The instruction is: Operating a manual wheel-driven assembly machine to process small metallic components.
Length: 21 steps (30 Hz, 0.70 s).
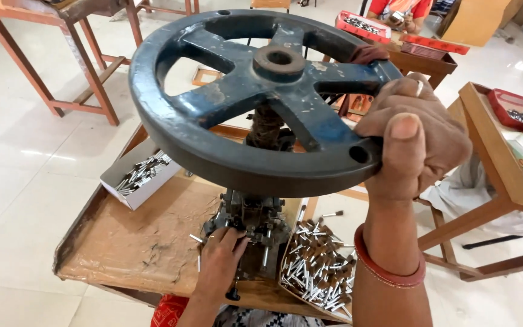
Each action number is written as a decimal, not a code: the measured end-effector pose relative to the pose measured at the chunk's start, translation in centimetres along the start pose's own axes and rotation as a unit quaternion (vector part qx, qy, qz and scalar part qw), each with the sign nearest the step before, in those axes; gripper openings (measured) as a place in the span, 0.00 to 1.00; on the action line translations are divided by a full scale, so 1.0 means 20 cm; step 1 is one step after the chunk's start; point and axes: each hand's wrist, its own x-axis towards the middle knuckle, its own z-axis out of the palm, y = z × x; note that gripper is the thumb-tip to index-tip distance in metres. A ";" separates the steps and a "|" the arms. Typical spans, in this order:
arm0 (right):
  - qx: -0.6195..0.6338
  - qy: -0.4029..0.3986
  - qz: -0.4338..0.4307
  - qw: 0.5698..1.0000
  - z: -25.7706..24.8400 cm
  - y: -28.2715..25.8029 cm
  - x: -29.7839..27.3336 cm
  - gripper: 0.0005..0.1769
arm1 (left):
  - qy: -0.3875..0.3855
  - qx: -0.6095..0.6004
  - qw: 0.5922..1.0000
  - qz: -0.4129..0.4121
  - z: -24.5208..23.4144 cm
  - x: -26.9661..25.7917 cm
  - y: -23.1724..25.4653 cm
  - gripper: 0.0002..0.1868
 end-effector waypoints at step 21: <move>-0.481 -0.134 -0.117 0.858 0.50 -0.51 0.06 0.26 | -0.046 0.139 0.985 0.088 -0.10 -0.05 0.04 0.16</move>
